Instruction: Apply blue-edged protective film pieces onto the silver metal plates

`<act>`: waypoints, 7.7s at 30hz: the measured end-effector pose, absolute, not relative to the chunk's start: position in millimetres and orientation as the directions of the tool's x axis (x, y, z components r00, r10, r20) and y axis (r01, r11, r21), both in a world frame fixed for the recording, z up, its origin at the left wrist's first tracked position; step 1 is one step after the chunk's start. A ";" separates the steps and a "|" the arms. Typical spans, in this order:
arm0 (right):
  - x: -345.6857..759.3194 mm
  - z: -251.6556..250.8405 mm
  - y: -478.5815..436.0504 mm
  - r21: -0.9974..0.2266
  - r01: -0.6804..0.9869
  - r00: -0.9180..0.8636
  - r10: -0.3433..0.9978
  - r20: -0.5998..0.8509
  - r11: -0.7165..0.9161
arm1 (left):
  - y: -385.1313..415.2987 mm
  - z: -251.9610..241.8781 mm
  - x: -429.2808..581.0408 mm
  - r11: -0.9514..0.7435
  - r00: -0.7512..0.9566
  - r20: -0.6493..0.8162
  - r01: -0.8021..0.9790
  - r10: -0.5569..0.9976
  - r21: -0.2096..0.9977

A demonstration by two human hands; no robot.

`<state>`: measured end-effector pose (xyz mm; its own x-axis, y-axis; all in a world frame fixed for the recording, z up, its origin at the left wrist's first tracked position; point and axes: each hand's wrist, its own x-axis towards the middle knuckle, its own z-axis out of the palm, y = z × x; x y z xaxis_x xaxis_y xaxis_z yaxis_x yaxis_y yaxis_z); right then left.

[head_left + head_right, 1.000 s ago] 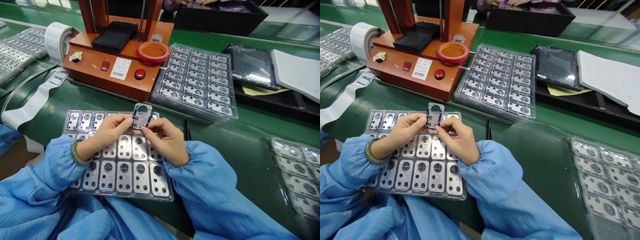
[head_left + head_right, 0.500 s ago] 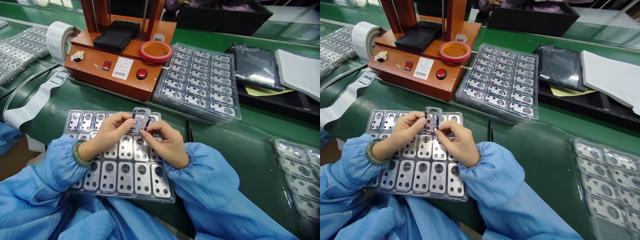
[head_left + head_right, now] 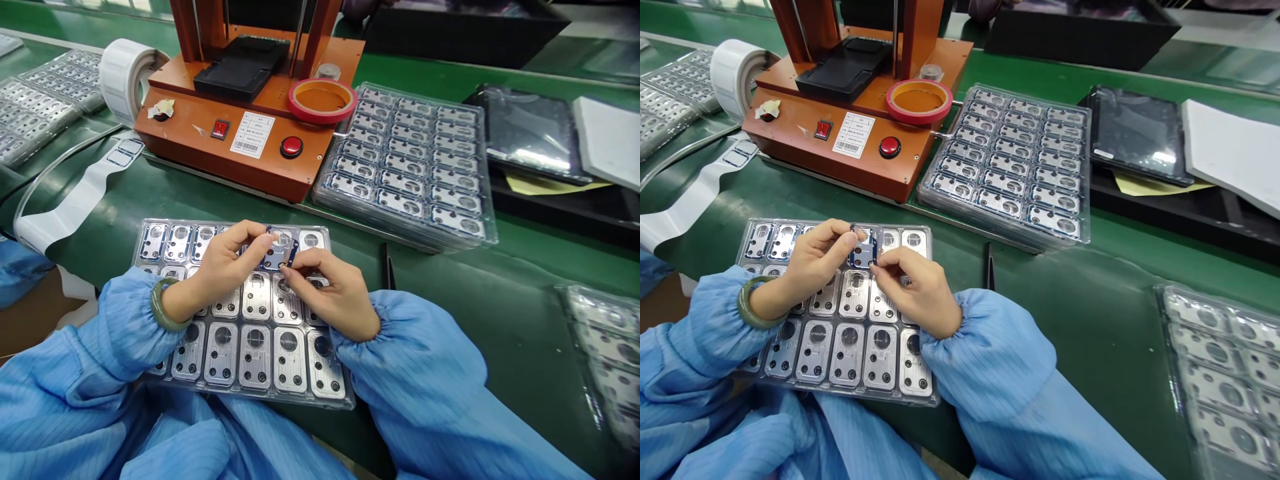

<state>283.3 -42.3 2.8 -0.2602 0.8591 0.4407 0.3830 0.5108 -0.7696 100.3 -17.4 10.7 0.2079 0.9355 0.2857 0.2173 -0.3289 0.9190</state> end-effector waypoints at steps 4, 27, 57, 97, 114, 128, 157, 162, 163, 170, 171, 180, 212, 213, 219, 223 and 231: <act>282.8 3.1 -42.4 -0.758 0.397 -0.283 0.854 0.436 0.518 | -17.4 12.9 100.0 -0.350 0.212 0.301 0.255 0.930 0.901; 281.0 6.3 -43.4 -0.692 0.420 -0.381 0.806 0.453 0.587 | -17.0 10.0 96.9 -0.501 0.243 0.444 0.287 0.863 0.817; 278.7 5.7 -47.7 -0.263 0.667 -0.435 0.650 0.623 0.698 | -14.3 5.3 98.6 -0.468 0.317 0.370 0.335 0.873 0.818; 281.4 13.1 -43.6 -0.977 0.161 -0.355 0.932 0.073 0.137 | -18.8 12.2 96.4 -0.343 0.538 0.189 0.201 0.821 0.917; 279.8 12.1 -40.9 -0.936 0.245 -0.465 0.878 0.114 0.251 | -12.9 21.4 95.2 -0.148 0.492 0.021 0.220 0.870 0.964; 284.7 11.6 -36.7 -0.984 0.162 -0.464 0.886 -0.012 0.071 | -10.1 20.4 90.6 -0.086 0.547 -0.028 0.182 0.837 0.980; 286.3 10.4 -33.3 -0.994 0.100 -0.351 0.934 -0.070 -0.038 | -11.3 25.1 87.0 -0.223 0.625 -0.054 0.357 0.779 0.907; 286.6 10.7 -33.0 -0.993 0.111 -0.367 0.927 -0.074 -0.035 | -11.2 23.7 86.3 -0.248 0.640 -0.038 0.350 0.767 0.903; 286.9 10.7 -32.9 -0.993 0.116 -0.370 0.926 -0.074 -0.033 | -11.2 23.6 86.2 -0.247 0.639 -0.039 0.353 0.768 0.902; 287.6 8.4 -32.6 -0.991 0.128 -0.362 0.929 -0.080 -0.035 | -11.6 25.1 88.2 -0.208 0.615 -0.036 0.320 0.788 0.924; 287.2 8.1 -32.5 -0.991 0.130 -0.347 0.934 -0.085 -0.041 | -11.9 25.1 89.0 -0.192 0.588 -0.038 0.324 0.808 0.926; 290.7 1.3 -30.5 -0.967 -0.162 -0.307 0.942 -0.138 -0.194 | -11.3 18.2 90.9 -0.199 0.360 0.068 0.342 0.931 0.918; 280.8 0.1 -36.9 -0.735 0.663 -0.041 0.987 0.153 0.142 | -7.5 8.6 94.5 -0.241 0.301 0.135 0.350 0.944 0.905; 280.8 -0.2 -37.6 -0.730 0.665 -0.052 0.985 0.166 0.158 | -7.7 8.2 94.5 -0.259 0.305 0.153 0.344 0.940 0.903; 283.9 -5.3 -36.6 -0.704 0.675 -0.096 0.972 0.213 0.221 | -9.0 7.2 97.2 -0.257 0.242 0.199 0.239 0.950 0.937; 286.2 -8.9 -32.2 -0.670 0.703 -0.140 0.970 0.197 0.238 | -8.9 7.6 98.2 -0.321 0.294 0.264 0.166 0.919 0.932; 289.2 -11.1 -25.6 -0.612 0.748 -0.175 0.966 0.189 0.255 | 8.3 34.8 71.2 -0.459 0.026 0.468 0.247 0.884 0.853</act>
